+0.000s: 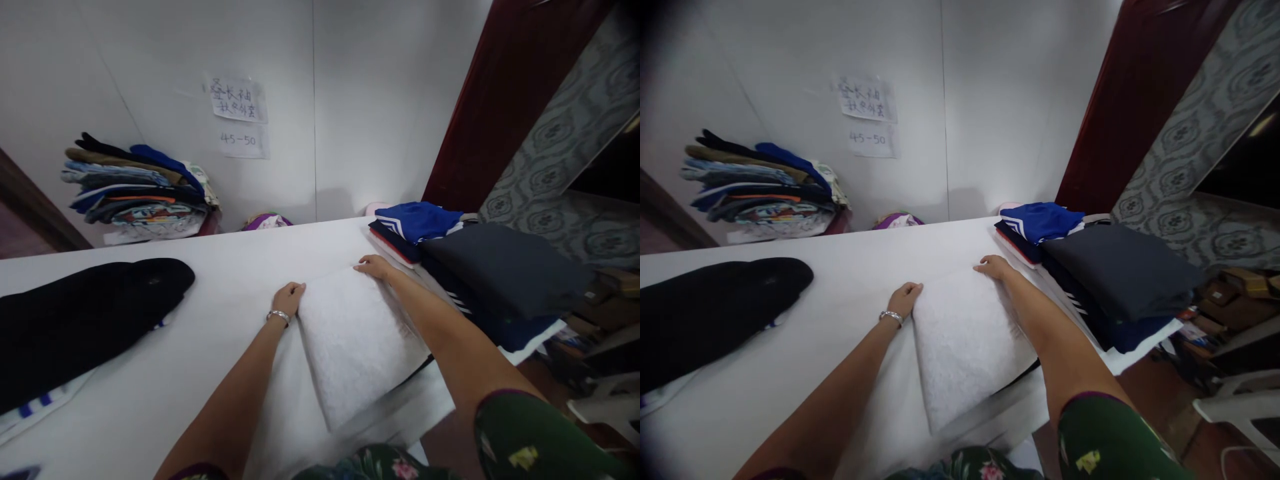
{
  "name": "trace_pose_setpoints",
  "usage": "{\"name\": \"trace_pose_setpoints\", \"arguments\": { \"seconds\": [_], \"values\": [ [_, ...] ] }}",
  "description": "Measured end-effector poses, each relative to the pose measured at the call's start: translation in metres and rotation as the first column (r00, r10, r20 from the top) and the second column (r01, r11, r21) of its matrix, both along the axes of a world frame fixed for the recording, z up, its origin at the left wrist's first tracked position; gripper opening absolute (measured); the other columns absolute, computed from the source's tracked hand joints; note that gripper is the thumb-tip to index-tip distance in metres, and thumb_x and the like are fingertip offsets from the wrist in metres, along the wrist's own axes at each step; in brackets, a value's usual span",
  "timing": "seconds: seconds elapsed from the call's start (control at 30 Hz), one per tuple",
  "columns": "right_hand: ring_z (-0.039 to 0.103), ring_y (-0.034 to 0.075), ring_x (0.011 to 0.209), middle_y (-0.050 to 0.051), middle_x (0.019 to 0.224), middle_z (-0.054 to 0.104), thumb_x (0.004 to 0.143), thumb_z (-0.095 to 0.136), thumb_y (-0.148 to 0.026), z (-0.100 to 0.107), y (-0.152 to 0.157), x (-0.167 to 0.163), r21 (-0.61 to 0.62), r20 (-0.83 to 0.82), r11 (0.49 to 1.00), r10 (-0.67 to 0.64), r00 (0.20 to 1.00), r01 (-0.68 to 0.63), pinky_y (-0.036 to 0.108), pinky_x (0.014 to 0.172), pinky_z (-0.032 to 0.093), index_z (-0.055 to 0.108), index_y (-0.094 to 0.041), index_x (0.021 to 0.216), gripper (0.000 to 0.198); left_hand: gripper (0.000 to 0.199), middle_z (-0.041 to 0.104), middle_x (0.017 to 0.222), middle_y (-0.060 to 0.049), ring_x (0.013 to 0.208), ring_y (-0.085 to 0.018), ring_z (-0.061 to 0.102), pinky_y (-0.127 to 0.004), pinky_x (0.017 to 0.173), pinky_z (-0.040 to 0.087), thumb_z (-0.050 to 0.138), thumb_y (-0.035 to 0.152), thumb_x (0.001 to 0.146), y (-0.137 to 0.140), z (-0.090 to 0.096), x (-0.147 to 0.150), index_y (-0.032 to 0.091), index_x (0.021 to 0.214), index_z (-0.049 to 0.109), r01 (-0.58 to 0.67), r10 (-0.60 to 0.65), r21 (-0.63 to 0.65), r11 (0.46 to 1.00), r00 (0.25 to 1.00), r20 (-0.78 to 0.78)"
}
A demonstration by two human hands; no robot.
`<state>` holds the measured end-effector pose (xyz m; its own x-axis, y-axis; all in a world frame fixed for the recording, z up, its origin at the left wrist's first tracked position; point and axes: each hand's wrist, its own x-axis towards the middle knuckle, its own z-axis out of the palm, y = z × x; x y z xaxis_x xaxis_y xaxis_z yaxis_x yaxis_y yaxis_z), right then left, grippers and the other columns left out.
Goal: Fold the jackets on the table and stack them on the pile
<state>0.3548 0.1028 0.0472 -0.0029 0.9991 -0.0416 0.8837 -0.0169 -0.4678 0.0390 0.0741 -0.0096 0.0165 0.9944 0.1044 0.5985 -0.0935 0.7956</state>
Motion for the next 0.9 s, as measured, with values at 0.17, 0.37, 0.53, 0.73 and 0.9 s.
{"name": "trace_pose_setpoints", "arguments": {
  "seconds": [0.17,0.37,0.53,0.73,0.9],
  "values": [
    [0.058,0.027,0.107,0.008,0.113,0.066,0.073,0.059,-0.064,-0.010,-0.004,0.000,-0.019,0.092,0.999,-0.032,0.995,0.034,0.034,0.090,0.042,0.065,-0.022,0.111,0.057,0.038,0.062,0.067,0.000,0.071,-0.018,0.056,-0.027,0.066,0.042,0.046,0.055,0.077,-0.001,0.001,0.003,0.022,0.075,0.064,-0.054,0.054,-0.008,0.998,0.996,-0.065],
    [0.050,0.029,0.121,0.010,0.130,0.057,0.075,0.054,-0.069,-0.013,-0.010,0.001,-0.014,0.121,0.998,-0.063,0.991,0.065,0.037,0.099,0.036,0.056,-0.022,0.125,0.069,0.035,0.064,0.071,-0.002,0.074,-0.019,0.057,-0.027,0.068,0.041,0.047,0.052,0.077,-0.005,0.008,0.004,0.022,0.074,0.063,-0.062,0.061,-0.003,0.998,0.990,-0.126],
    [0.054,0.021,0.117,0.006,0.126,0.061,0.087,0.042,-0.060,-0.015,-0.014,0.008,-0.032,0.082,0.997,-0.065,0.995,0.067,0.027,0.095,0.040,0.060,-0.021,0.121,0.055,0.035,0.065,0.073,-0.003,0.075,-0.019,0.058,-0.028,0.068,0.041,0.045,0.053,0.078,-0.006,0.011,0.005,0.022,0.074,0.063,-0.057,0.055,-0.006,0.998,0.987,-0.153],
    [0.050,0.027,0.121,0.009,0.129,0.057,0.086,0.049,-0.055,-0.012,-0.014,0.004,-0.025,0.117,0.987,-0.155,0.981,0.159,0.036,0.098,0.038,0.060,-0.022,0.121,0.049,0.036,0.065,0.072,-0.003,0.075,-0.020,0.058,-0.028,0.069,0.042,0.044,0.052,0.078,-0.007,0.015,0.005,0.022,0.075,0.064,-0.055,0.053,-0.008,0.998,0.982,-0.182],
    [0.036,0.025,0.132,0.010,0.144,0.041,0.095,0.031,-0.050,-0.001,-0.027,0.008,0.047,0.111,0.983,-0.182,0.977,0.178,0.038,0.107,0.027,0.038,-0.019,0.140,0.056,0.037,0.065,0.073,-0.003,0.076,-0.020,0.059,-0.028,0.069,0.042,0.044,0.053,0.078,-0.006,0.016,0.003,0.022,0.076,0.064,-0.040,0.036,-0.015,0.999,0.980,-0.198]
  ]
}}
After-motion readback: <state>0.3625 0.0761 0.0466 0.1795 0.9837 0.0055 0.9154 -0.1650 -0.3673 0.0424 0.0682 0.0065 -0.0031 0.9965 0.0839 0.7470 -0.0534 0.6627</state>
